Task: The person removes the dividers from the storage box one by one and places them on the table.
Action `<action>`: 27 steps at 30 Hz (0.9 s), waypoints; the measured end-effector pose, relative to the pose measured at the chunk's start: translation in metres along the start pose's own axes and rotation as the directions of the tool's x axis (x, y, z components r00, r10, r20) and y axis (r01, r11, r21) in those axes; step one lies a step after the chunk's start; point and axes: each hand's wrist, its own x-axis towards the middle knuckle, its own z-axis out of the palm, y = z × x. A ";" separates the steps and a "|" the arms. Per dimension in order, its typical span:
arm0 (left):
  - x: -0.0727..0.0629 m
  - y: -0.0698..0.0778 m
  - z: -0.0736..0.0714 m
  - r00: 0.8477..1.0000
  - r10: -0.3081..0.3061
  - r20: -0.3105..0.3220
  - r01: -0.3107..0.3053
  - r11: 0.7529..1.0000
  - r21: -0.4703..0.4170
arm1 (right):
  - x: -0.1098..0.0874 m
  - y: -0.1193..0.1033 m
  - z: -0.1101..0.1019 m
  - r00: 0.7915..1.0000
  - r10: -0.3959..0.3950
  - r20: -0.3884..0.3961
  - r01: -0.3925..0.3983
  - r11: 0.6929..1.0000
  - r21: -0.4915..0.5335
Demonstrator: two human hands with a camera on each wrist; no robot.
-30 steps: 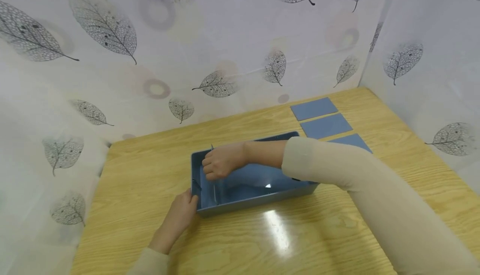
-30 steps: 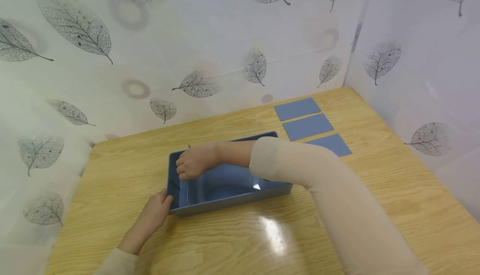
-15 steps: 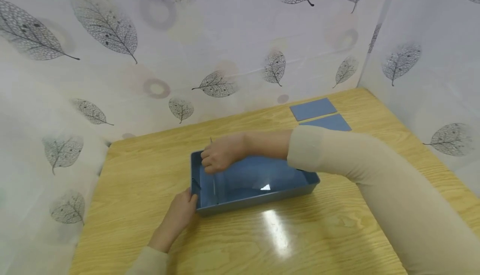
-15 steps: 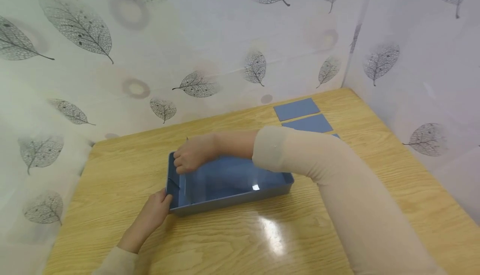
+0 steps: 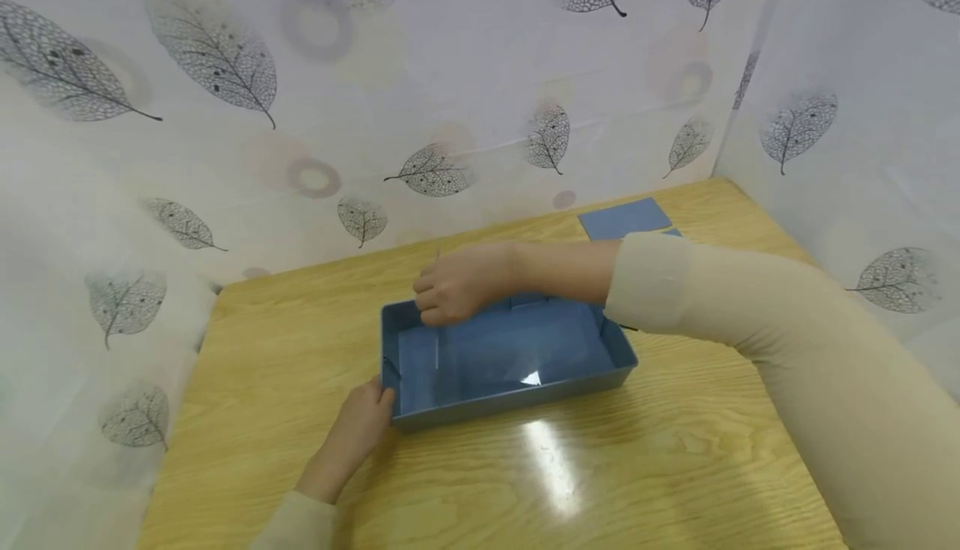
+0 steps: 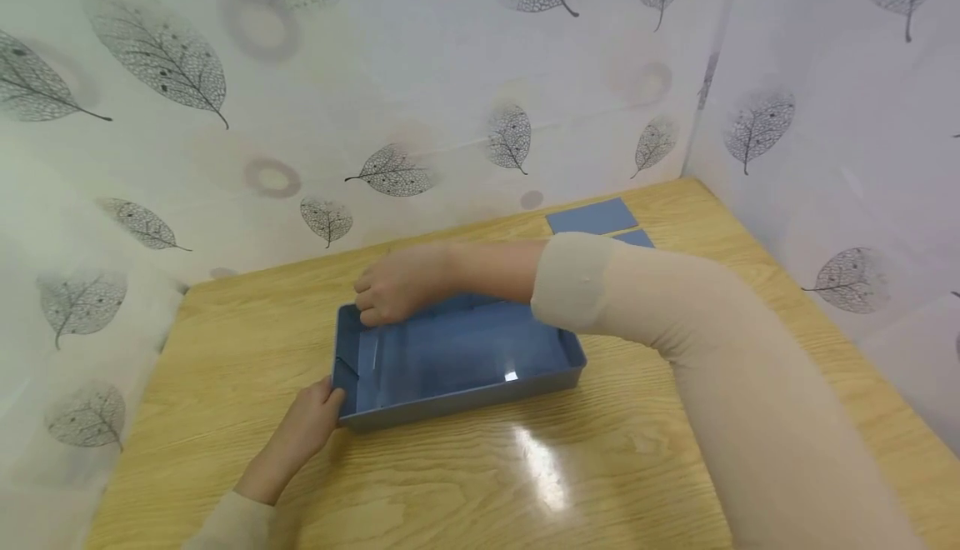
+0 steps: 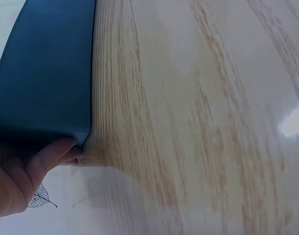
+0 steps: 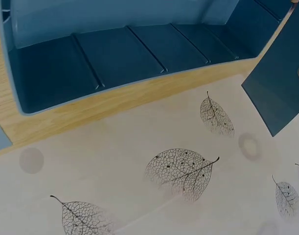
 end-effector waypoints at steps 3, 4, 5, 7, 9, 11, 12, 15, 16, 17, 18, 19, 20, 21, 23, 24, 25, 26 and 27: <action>0.000 0.000 -0.001 1.000 -0.013 0.001 0.013 1.000 0.006 | -0.005 -0.001 -0.006 0.999 0.023 0.031 -0.024 1.000 0.012; -0.001 0.000 -0.001 1.000 -0.017 0.001 0.017 1.000 0.008 | -0.007 -0.001 -0.008 0.999 0.033 0.042 -0.034 0.999 0.020; -0.001 0.000 -0.001 1.000 -0.019 0.000 0.019 1.000 0.011 | -0.008 -0.002 -0.010 0.998 0.043 0.052 -0.045 0.999 0.028; -0.001 -0.001 -0.001 1.000 -0.021 0.001 0.021 1.000 0.014 | -0.012 -0.004 -0.015 0.996 0.069 0.065 -0.071 0.997 0.041; -0.001 -0.001 -0.001 1.000 -0.016 0.002 0.016 1.000 0.008 | -0.017 -0.007 -0.019 0.994 0.093 0.064 -0.096 0.994 0.043; 0.000 0.000 -0.001 1.000 -0.011 0.003 0.011 1.000 0.006 | -0.024 -0.012 -0.023 0.991 0.118 0.061 -0.121 0.992 0.047; 0.000 -0.001 -0.001 1.000 -0.009 0.001 0.009 1.000 0.008 | -0.028 -0.015 -0.026 0.990 0.130 0.060 -0.133 0.990 0.046; -0.001 0.000 -0.001 1.000 -0.009 -0.001 0.009 1.000 0.012 | -0.038 -0.022 -0.031 0.986 0.160 0.046 -0.161 0.986 0.032; -0.001 0.000 -0.001 1.000 -0.003 -0.004 0.004 1.000 0.021 | -0.042 -0.025 -0.032 0.984 0.174 0.034 -0.175 0.984 0.031; -0.001 0.001 -0.001 1.000 -0.001 -0.004 0.001 1.000 0.022 | -0.045 -0.028 -0.033 0.982 0.187 0.018 -0.188 0.982 0.026; -0.001 0.001 -0.001 1.000 0.002 -0.005 -0.001 1.000 0.024 | -0.049 -0.030 -0.034 0.980 0.199 -0.001 -0.199 0.980 0.014; -0.001 0.002 -0.001 1.000 0.003 -0.003 -0.003 1.000 0.023 | -0.052 -0.033 -0.034 0.977 0.213 -0.026 -0.212 0.977 0.007; -0.001 0.002 -0.001 1.000 0.007 -0.004 -0.007 1.000 0.023 | -0.056 -0.036 -0.034 0.973 0.225 -0.049 -0.225 0.974 0.004; -0.001 0.002 -0.001 1.000 0.010 -0.004 -0.009 1.000 0.025 | -0.059 -0.039 -0.034 0.969 0.235 -0.070 -0.236 0.972 -0.001; -0.001 0.002 -0.001 1.000 0.012 -0.003 -0.012 1.000 0.026 | -0.066 -0.044 -0.035 0.962 0.252 -0.108 -0.256 0.966 -0.025; -0.001 0.002 -0.001 1.000 0.014 -0.005 -0.014 0.999 0.032 | -0.069 -0.047 -0.036 0.959 0.260 -0.116 -0.265 0.964 -0.032; -0.001 0.002 -0.001 1.000 0.016 -0.006 -0.016 0.999 0.036 | -0.072 -0.050 -0.037 0.956 0.266 -0.125 -0.272 0.962 -0.034; -0.001 0.002 -0.001 1.000 0.018 -0.007 -0.018 0.999 0.040 | -0.076 -0.053 -0.039 0.954 0.272 -0.129 -0.279 0.960 -0.038; -0.001 0.002 -0.001 1.000 0.019 -0.008 -0.019 0.999 0.043 | -0.079 -0.056 -0.040 0.952 0.279 -0.128 -0.286 0.957 -0.041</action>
